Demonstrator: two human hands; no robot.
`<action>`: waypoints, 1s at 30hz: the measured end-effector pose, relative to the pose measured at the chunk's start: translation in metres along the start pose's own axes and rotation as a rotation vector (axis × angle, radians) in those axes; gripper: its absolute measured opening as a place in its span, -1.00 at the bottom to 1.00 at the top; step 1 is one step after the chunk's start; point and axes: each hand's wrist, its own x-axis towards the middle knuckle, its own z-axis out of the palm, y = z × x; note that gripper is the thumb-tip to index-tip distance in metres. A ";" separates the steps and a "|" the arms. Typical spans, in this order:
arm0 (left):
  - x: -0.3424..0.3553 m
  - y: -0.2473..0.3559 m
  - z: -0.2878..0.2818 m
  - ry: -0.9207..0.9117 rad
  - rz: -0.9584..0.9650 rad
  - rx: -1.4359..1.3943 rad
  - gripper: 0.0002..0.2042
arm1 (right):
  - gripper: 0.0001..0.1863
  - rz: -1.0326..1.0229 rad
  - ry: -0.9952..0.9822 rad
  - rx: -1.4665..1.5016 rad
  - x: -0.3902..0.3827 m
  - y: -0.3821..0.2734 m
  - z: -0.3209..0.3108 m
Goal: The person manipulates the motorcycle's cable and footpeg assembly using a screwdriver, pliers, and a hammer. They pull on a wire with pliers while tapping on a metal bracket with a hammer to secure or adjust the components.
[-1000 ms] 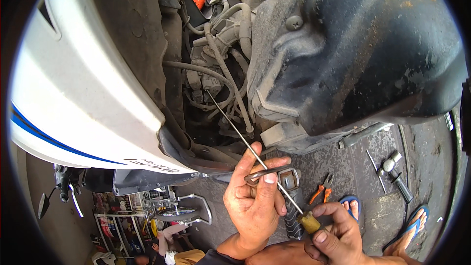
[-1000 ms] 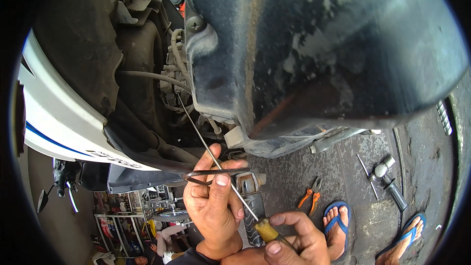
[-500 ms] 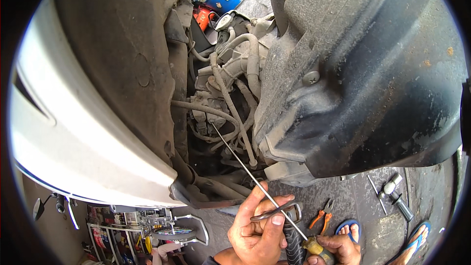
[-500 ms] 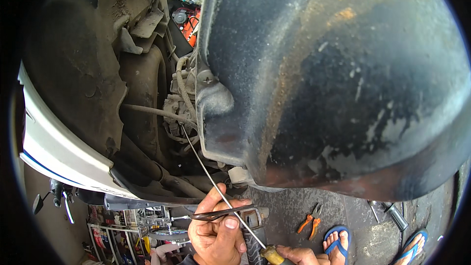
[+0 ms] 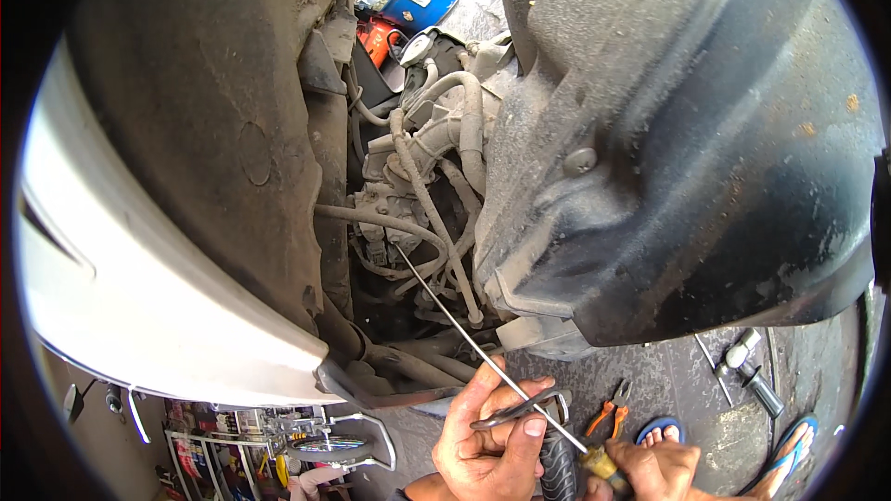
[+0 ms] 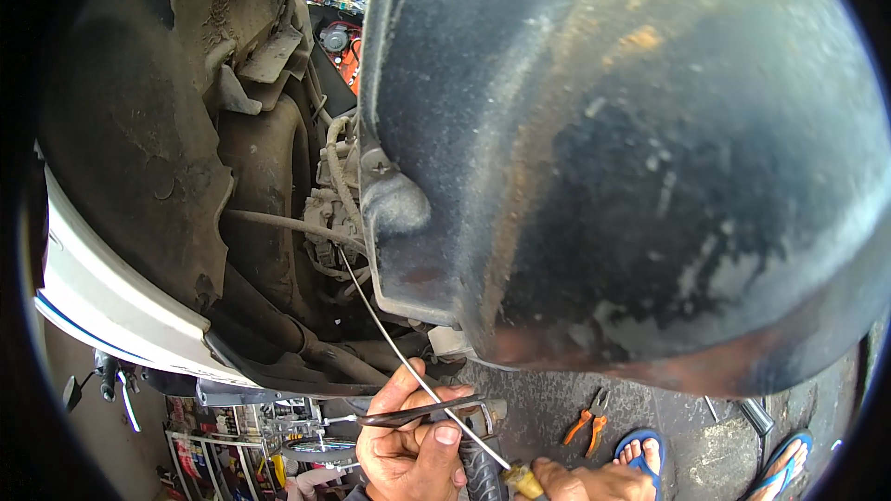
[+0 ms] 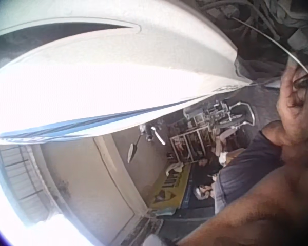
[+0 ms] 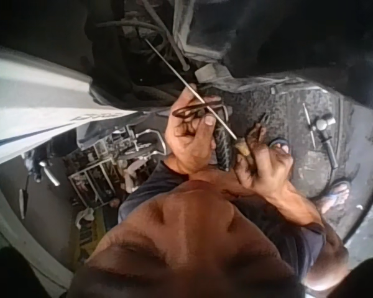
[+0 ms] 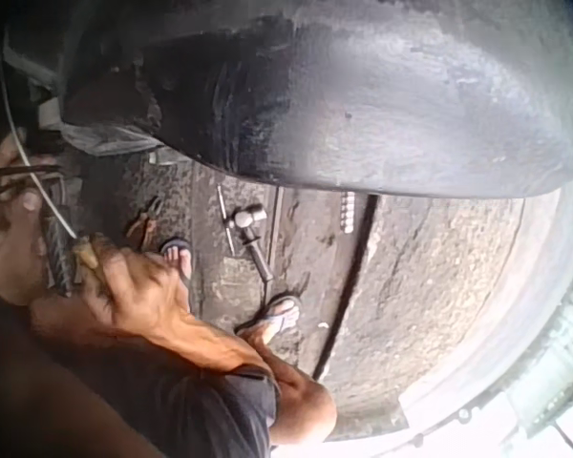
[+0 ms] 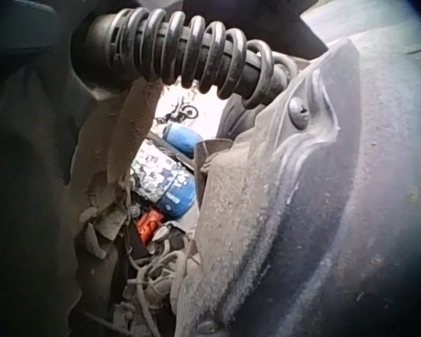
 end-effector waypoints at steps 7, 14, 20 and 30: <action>0.006 -0.007 0.000 0.050 0.065 -0.093 -0.52 | -0.74 0.118 -0.144 -0.152 0.014 -0.010 -0.020; 0.010 -0.005 0.009 -0.007 0.160 -0.192 -0.55 | -0.79 0.381 -0.404 0.021 0.006 -0.029 -0.067; 0.009 -0.005 0.013 0.051 0.157 -0.128 -0.54 | -0.67 0.524 -0.857 -0.144 -0.025 0.029 -0.101; 0.009 -0.009 0.010 0.036 0.184 -0.145 -0.67 | -0.62 0.846 -0.920 -0.482 -0.204 0.200 -0.124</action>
